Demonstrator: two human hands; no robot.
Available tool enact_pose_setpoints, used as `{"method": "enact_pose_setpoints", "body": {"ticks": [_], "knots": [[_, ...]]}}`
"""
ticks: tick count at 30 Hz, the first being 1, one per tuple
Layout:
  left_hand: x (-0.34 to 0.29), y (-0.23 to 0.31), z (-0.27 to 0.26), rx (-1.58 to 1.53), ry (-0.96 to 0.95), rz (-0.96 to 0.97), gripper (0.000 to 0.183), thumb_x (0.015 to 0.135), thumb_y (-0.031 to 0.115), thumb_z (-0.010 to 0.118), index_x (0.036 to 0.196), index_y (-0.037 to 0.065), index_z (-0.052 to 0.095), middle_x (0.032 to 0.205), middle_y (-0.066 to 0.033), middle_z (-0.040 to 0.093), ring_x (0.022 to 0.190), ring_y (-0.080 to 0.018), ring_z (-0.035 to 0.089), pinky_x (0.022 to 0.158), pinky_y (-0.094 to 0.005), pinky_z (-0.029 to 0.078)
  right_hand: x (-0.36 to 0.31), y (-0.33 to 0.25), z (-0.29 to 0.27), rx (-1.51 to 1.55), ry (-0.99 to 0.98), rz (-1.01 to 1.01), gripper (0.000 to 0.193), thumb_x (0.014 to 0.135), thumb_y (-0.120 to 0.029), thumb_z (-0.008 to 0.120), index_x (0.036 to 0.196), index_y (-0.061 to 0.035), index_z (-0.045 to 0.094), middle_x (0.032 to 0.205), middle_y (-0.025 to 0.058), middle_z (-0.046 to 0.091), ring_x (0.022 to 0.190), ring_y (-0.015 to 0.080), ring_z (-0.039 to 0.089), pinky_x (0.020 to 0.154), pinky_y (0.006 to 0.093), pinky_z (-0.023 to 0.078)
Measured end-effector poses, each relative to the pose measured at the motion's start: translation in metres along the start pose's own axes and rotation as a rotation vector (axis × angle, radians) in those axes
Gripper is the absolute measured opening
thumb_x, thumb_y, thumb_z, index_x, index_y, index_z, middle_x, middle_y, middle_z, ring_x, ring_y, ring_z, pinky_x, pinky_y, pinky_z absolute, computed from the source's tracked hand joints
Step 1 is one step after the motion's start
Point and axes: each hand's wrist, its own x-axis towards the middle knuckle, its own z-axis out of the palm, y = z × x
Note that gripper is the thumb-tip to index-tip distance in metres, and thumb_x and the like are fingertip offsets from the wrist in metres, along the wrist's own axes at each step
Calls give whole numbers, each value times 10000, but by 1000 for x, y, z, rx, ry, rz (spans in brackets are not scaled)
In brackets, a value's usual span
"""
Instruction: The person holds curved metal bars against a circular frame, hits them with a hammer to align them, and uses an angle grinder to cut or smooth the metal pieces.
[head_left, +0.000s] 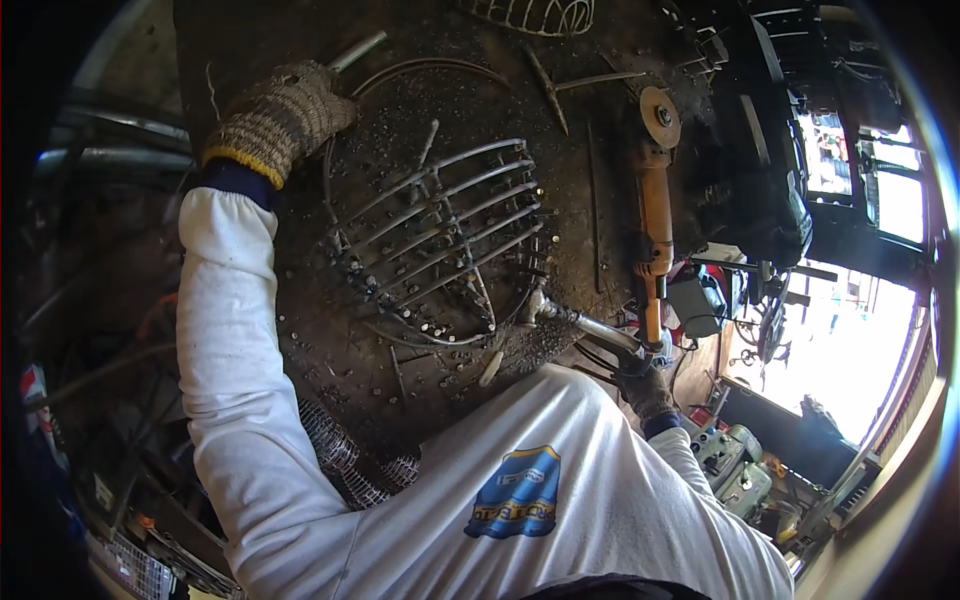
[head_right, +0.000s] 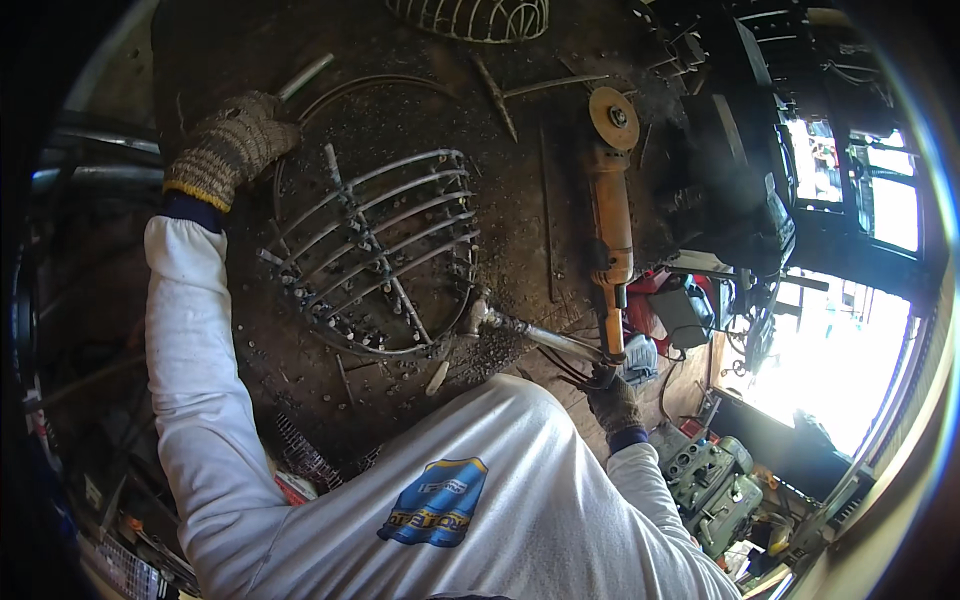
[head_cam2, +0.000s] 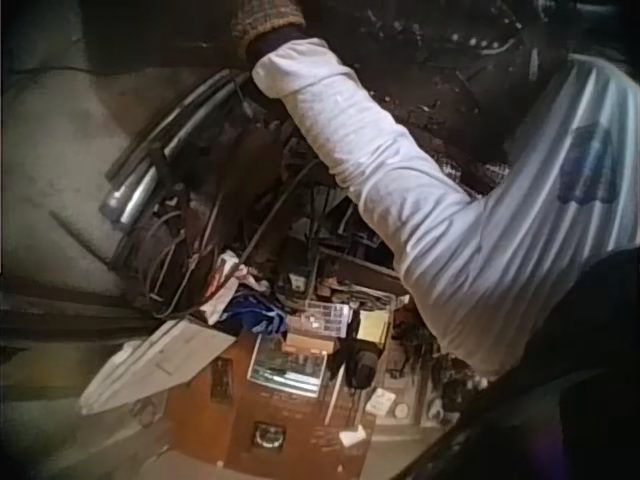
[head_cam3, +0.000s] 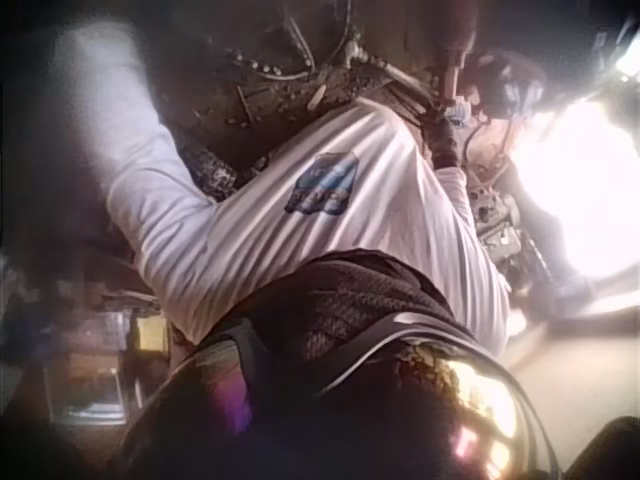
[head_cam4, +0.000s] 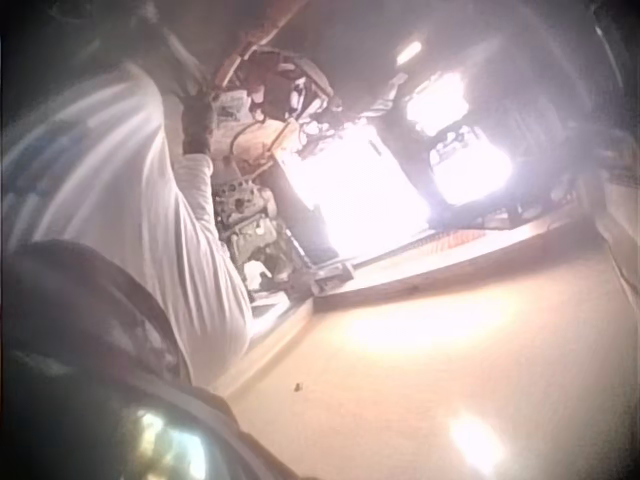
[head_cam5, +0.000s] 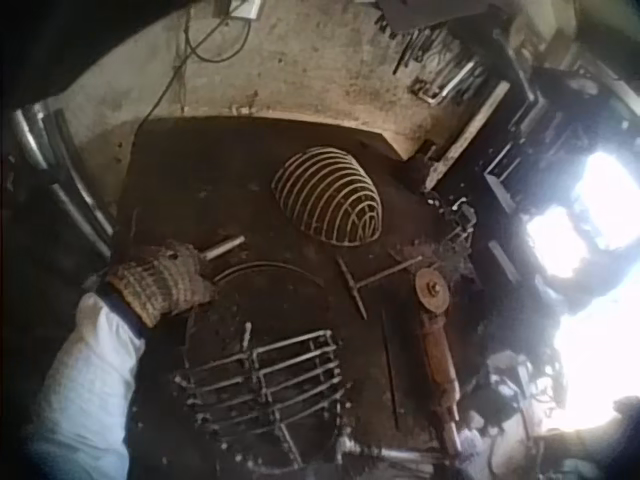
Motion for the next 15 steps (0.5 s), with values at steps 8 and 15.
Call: {"method": "enact_pose_setpoints", "body": {"ticks": [8, 15], "knots": [[-7, -9, 6, -118, 86, -67, 450, 837, 426, 630, 1174, 132, 686, 1146, -181, 672, 1088, -362, 635, 933, -465, 501, 5, 18, 12, 300, -46, -39, 334, 881, -241, 732, 1185, -150, 627, 695, -39, 569, 545, 95, 519, 468, 270, 405], [-5, -18, 18, -8, 427, -52, 409, 825, 438, 648, 1027, 91, 727, 1022, -184, 715, 959, -356, 687, 835, -476, 550, 9, 12, 14, 281, -77, -45, 374, 874, -192, 736, 1214, -96, 613, 770, -8, 615, 583, 112, 535, 503, 283, 435]]}}
